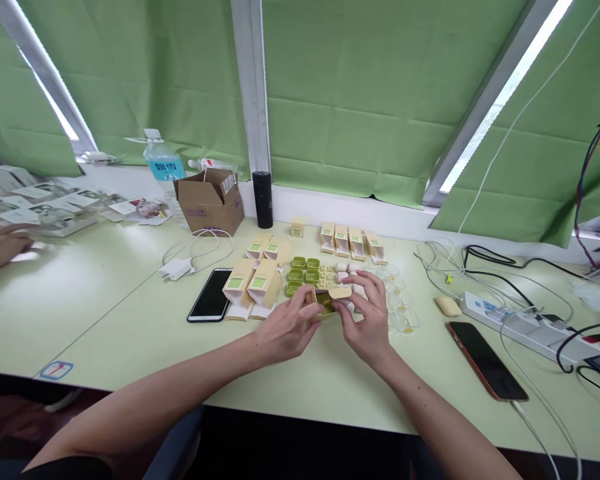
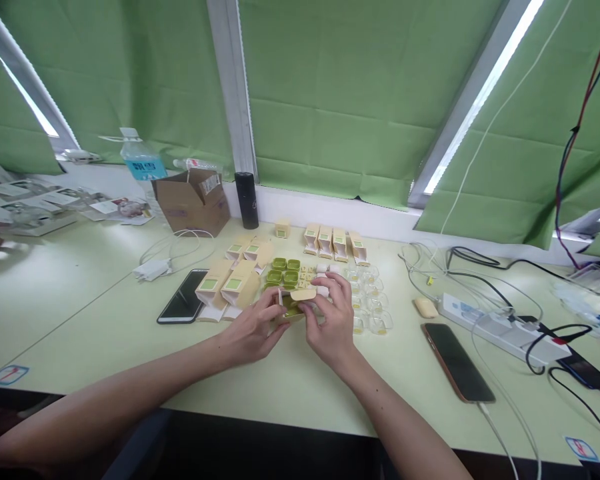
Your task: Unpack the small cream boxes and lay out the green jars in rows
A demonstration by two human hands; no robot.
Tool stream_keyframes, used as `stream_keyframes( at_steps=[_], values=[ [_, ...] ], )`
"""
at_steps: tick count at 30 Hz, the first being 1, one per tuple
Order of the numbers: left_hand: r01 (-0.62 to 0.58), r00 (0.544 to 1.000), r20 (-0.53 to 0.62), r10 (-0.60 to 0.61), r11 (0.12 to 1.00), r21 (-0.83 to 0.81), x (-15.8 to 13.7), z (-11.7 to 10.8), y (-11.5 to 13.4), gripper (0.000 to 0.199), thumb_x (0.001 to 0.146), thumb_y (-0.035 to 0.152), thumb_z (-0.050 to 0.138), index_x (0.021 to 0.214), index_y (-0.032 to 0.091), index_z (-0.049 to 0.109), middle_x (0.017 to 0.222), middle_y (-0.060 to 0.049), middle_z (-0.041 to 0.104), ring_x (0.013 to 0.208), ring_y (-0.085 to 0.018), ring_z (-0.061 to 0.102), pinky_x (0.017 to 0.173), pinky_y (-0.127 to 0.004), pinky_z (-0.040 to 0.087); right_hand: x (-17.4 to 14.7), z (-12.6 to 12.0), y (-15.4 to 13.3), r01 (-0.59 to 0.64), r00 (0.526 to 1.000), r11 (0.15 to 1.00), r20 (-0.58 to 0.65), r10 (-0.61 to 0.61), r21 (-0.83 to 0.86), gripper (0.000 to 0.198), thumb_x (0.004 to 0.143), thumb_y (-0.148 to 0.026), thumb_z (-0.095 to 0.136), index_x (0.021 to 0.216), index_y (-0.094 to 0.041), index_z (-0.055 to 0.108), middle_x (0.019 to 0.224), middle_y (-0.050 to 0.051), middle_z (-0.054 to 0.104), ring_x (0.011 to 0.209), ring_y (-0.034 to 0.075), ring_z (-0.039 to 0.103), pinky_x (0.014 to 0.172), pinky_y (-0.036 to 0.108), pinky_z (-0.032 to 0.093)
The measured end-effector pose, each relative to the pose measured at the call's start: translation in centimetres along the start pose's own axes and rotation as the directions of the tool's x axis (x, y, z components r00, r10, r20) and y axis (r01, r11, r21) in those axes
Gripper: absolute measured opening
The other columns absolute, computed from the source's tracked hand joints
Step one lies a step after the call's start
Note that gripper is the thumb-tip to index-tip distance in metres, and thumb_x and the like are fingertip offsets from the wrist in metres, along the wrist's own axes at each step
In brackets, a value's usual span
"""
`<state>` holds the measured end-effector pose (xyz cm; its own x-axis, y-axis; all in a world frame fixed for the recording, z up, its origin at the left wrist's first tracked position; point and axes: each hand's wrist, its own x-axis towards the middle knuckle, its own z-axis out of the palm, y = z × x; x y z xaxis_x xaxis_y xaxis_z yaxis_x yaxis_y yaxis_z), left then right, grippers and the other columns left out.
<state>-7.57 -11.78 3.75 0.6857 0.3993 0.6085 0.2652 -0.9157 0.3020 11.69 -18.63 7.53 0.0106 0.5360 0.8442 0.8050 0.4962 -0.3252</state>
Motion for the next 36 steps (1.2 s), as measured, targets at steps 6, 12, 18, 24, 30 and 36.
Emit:
stream_keyframes(
  at_steps=[6, 12, 18, 24, 30, 36],
  values=[
    [-0.092, 0.995, 0.071, 0.077, 0.967, 0.237, 0.5, -0.9, 0.2, 0.027, 0.092, 0.010, 0.051, 0.116, 0.020, 0.057, 0.133, -0.020, 0.048, 0.100, -0.026, 0.063, 0.073, -0.038, 0.058, 0.2, -0.1, 0.7, -0.031, 0.987, 0.998, 0.159, 0.020, 0.063, 0.021, 0.089, -0.013, 0.065, 0.087, -0.030, 0.078, 0.122, 0.006, 0.067, 0.135, 0.033, 0.045, 0.107, 0.059, 0.048],
    [-0.185, 0.983, 0.054, 0.177, 0.927, 0.326, 0.8, -1.5, 0.4, 0.049, 0.082, 0.001, 0.053, 0.125, 0.024, 0.056, 0.135, -0.018, 0.049, 0.116, -0.030, 0.058, 0.088, -0.045, 0.055, -0.1, 0.6, 0.8, -0.121, 0.984, 0.979, 0.148, 0.097, 0.165, 0.023, 0.091, -0.014, 0.061, 0.083, -0.029, 0.076, 0.121, 0.006, 0.067, 0.133, 0.029, 0.051, 0.112, 0.057, 0.044],
    [-0.080, 0.997, 0.010, 0.081, 0.954, 0.290, 1.0, -2.0, 0.0, 0.059, 0.084, 0.004, 0.051, 0.138, 0.026, 0.044, 0.140, -0.019, 0.049, 0.120, -0.033, 0.058, 0.091, -0.048, 0.053, 0.1, 0.1, 0.3, -0.390, 0.920, 0.818, 0.142, 0.366, 0.423, 0.008, 0.097, -0.028, 0.058, 0.092, -0.025, 0.062, 0.137, 0.011, 0.064, 0.134, 0.026, 0.056, 0.109, 0.051, 0.048],
    [-0.010, 0.997, -0.076, 0.027, 0.975, 0.220, 0.9, -1.9, -0.6, 0.061, 0.089, 0.009, 0.047, 0.146, 0.023, 0.030, 0.140, -0.021, 0.052, 0.124, -0.037, 0.056, 0.092, -0.054, 0.049, 0.2, 0.1, 0.6, -0.524, 0.828, 0.611, 0.187, 0.528, 0.593, 0.019, 0.098, -0.042, 0.060, 0.094, -0.025, 0.054, 0.125, 0.011, 0.073, 0.124, 0.025, 0.065, 0.101, 0.047, 0.053],
    [0.165, 0.969, -0.195, -0.149, 0.984, 0.069, 0.9, -2.2, -1.9, 0.059, 0.092, 0.019, 0.055, 0.145, 0.022, 0.030, 0.143, -0.020, 0.049, 0.129, -0.037, 0.053, 0.102, -0.057, 0.044, 0.6, -0.3, 1.8, -0.561, 0.755, 0.554, 0.107, 0.647, 0.615, 0.026, 0.090, -0.048, 0.069, 0.091, -0.025, 0.056, 0.105, 0.008, 0.076, 0.096, 0.023, 0.072, 0.086, 0.041, 0.057],
    [0.276, 0.858, -0.100, -0.504, 0.615, -0.739, 2.0, -2.2, -2.3, 0.057, 0.096, 0.041, 0.060, 0.139, 0.027, 0.026, 0.132, -0.012, 0.057, 0.116, -0.024, 0.061, 0.099, -0.042, 0.049, 0.5, -1.1, 0.7, -0.540, 0.813, 0.780, 0.437, 0.386, 0.315, 0.011, 0.091, -0.029, 0.062, 0.083, -0.023, 0.059, 0.097, 0.005, 0.076, 0.091, 0.022, 0.070, 0.083, 0.038, 0.053]
  ],
)
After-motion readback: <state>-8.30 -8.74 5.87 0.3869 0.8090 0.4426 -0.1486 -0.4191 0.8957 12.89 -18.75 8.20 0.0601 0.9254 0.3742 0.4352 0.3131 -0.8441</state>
